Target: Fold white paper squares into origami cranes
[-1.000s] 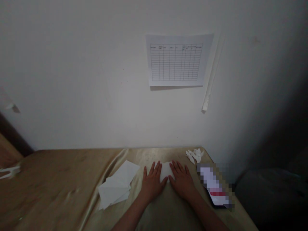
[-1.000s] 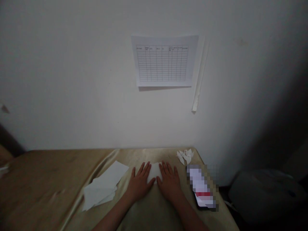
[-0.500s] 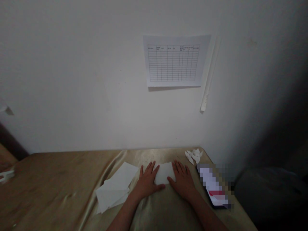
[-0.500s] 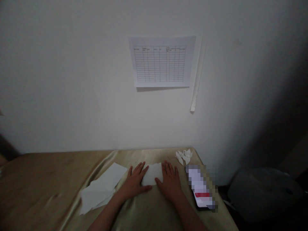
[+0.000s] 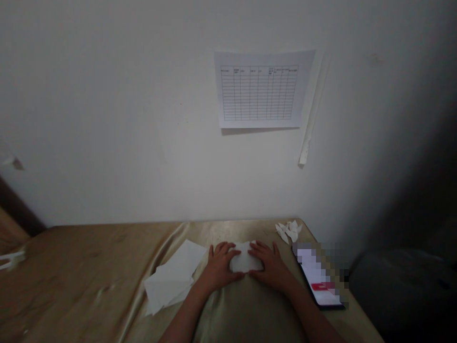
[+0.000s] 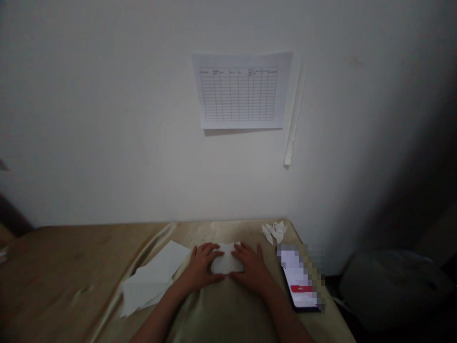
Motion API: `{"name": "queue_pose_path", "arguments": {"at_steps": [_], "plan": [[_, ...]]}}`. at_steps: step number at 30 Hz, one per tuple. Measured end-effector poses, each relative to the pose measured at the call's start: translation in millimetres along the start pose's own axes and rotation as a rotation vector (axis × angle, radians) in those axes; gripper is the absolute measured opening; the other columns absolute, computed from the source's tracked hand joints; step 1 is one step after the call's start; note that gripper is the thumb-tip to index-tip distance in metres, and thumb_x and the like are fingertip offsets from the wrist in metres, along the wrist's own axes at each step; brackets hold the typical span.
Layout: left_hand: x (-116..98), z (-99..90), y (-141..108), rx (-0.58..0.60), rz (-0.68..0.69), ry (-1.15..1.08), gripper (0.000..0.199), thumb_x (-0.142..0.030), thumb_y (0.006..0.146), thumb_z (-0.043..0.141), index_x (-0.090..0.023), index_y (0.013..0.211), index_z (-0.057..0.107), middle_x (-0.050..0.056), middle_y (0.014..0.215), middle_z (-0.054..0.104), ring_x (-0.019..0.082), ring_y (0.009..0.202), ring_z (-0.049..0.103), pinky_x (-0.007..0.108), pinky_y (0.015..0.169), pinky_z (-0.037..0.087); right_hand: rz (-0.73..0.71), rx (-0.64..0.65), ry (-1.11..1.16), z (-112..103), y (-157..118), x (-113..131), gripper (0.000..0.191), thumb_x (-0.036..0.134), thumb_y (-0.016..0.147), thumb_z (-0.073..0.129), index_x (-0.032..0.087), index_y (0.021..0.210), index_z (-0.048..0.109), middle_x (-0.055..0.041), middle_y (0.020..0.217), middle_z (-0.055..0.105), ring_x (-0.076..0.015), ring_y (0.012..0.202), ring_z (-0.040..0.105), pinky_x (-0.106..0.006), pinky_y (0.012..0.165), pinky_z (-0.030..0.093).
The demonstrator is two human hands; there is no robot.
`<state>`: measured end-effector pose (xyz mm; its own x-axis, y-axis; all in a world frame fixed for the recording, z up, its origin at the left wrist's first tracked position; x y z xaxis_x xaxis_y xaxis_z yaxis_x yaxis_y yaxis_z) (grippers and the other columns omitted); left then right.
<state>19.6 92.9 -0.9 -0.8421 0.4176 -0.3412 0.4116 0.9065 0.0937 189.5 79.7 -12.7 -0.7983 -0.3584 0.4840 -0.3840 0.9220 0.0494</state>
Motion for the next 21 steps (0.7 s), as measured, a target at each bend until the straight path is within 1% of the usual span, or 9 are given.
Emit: {"name": "queue_pose_path", "arguments": {"at_steps": [3, 5, 10, 15, 19, 21], "plan": [[0.6, -0.2, 0.0, 0.013, -0.004, 0.011, 0.068, -0.056, 0.066, 0.080, -0.036, 0.129, 0.062, 0.006, 0.146, 0.053, 0.036, 0.141, 0.037, 0.070, 0.116, 0.014, -0.022, -0.004, 0.037, -3.2, -0.8, 0.5, 0.062, 0.046, 0.077, 0.071, 0.030, 0.136, 0.056, -0.0082, 0.154, 0.043, -0.0290, 0.148, 0.028, -0.062, 0.118, -0.008], [1.0, -1.6, 0.2, 0.021, -0.015, 0.005, 0.065, -0.057, 0.067, 0.079, -0.037, 0.127, 0.063, 0.006, 0.146, 0.054, 0.036, 0.141, 0.037, 0.070, 0.115, 0.015, -0.030, -0.020, 0.055, -5.8, -1.1, 0.5, 0.057, 0.044, 0.077, 0.072, 0.030, 0.131, 0.061, -0.0084, 0.152, 0.046, -0.0293, 0.147, 0.029, -0.063, 0.118, -0.006], [3.4, -4.3, 0.8, 0.013, -0.033, -0.044, 0.045, -0.056, 0.077, 0.073, -0.039, 0.118, 0.069, 0.003, 0.144, 0.057, 0.034, 0.141, 0.038, 0.068, 0.116, 0.016, -0.047, -0.074, 0.120, -11.6, -2.4, -1.9, 0.040, 0.041, 0.082, 0.068, 0.030, 0.121, 0.067, -0.0073, 0.144, 0.056, -0.0272, 0.143, 0.038, -0.062, 0.119, -0.004], [6.2, -2.9, 2.3, -0.015, -0.037, -0.079, 0.029, -0.051, 0.087, 0.064, -0.038, 0.110, 0.073, 0.001, 0.142, 0.059, 0.031, 0.140, 0.040, 0.067, 0.116, 0.017, -0.047, -0.163, 0.126, -17.6, -3.1, -5.5, 0.025, 0.034, 0.088, 0.059, 0.028, 0.109, 0.072, -0.0064, 0.132, 0.065, -0.0248, 0.136, 0.047, -0.061, 0.120, 0.002], [6.5, -1.4, 3.6, -0.005, -0.051, -0.087, 0.025, -0.049, 0.090, 0.059, -0.037, 0.107, 0.074, 0.001, 0.142, 0.060, 0.030, 0.141, 0.040, 0.067, 0.116, 0.016, -0.017, -0.228, 0.123, -22.9, -1.4, -7.4, 0.024, 0.037, 0.092, 0.054, 0.028, 0.104, 0.073, -0.0041, 0.118, 0.072, -0.0234, 0.127, 0.056, -0.059, 0.121, 0.004], [6.1, -1.5, 3.8, -0.010, -0.058, -0.099, 0.026, -0.049, 0.091, 0.059, -0.036, 0.106, 0.074, 0.002, 0.140, 0.062, 0.030, 0.140, 0.041, 0.067, 0.117, 0.016, -0.014, -0.252, 0.115, -25.2, -0.3, -6.8, 0.025, 0.036, 0.094, 0.052, 0.027, 0.102, 0.074, -0.0044, 0.113, 0.074, -0.0230, 0.123, 0.058, -0.057, 0.121, 0.004]]}}
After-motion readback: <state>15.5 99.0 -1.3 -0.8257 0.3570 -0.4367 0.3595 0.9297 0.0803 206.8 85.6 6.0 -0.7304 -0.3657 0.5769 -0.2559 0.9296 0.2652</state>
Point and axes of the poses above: each hand's wrist, its own y-axis towards the middle knuckle, its own z-axis out of the palm, x = y × z, the point moved 8 cm from there along y, towards the middle knuckle
